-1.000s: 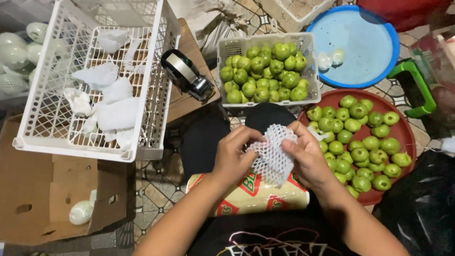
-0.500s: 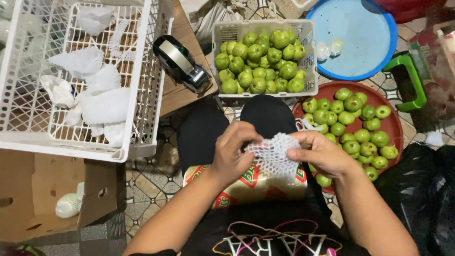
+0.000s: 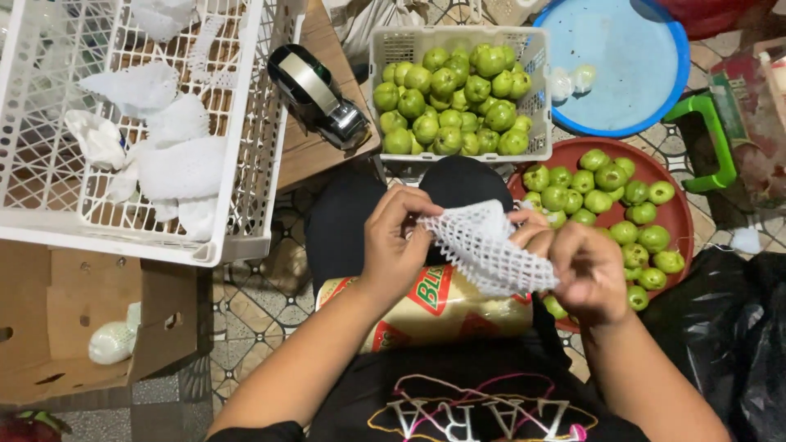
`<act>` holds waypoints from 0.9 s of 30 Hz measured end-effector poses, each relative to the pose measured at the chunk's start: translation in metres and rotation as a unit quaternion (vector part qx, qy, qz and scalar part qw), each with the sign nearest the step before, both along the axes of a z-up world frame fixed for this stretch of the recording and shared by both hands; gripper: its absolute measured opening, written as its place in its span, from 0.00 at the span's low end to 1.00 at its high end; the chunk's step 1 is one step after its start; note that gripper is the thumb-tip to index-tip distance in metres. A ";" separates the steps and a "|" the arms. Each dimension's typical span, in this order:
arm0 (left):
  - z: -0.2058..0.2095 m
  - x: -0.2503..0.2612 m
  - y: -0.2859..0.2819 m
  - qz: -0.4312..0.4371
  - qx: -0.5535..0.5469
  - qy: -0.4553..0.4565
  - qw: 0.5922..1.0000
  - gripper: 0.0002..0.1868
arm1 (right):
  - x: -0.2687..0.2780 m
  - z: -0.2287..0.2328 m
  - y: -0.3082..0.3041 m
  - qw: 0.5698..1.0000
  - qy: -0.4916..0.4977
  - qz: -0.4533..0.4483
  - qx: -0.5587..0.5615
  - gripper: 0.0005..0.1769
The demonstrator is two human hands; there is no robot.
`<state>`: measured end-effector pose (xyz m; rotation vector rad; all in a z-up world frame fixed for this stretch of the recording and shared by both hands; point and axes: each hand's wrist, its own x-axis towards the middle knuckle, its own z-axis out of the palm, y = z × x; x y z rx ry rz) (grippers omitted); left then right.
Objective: Wrapping green fruits in protective foam sleeves and organizing them in a container.
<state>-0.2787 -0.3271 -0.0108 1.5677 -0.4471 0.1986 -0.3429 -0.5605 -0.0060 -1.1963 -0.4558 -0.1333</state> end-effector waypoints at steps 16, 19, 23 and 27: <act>-0.009 -0.018 -0.001 -0.045 0.042 -0.160 0.985 0.23 | -0.006 -0.008 0.016 0.938 0.338 0.077 0.003 0.22; -0.020 -0.018 0.001 -0.047 0.091 -0.223 0.969 0.15 | -0.004 -0.002 0.022 0.938 0.342 0.060 0.001 0.12; -0.020 -0.014 0.006 0.001 0.108 -0.248 0.963 0.09 | -0.003 0.002 0.024 0.961 0.265 -0.012 0.072 0.13; -0.002 -0.017 0.002 0.012 0.065 -0.225 0.972 0.05 | 0.003 -0.003 0.017 0.967 0.169 -0.011 0.191 0.19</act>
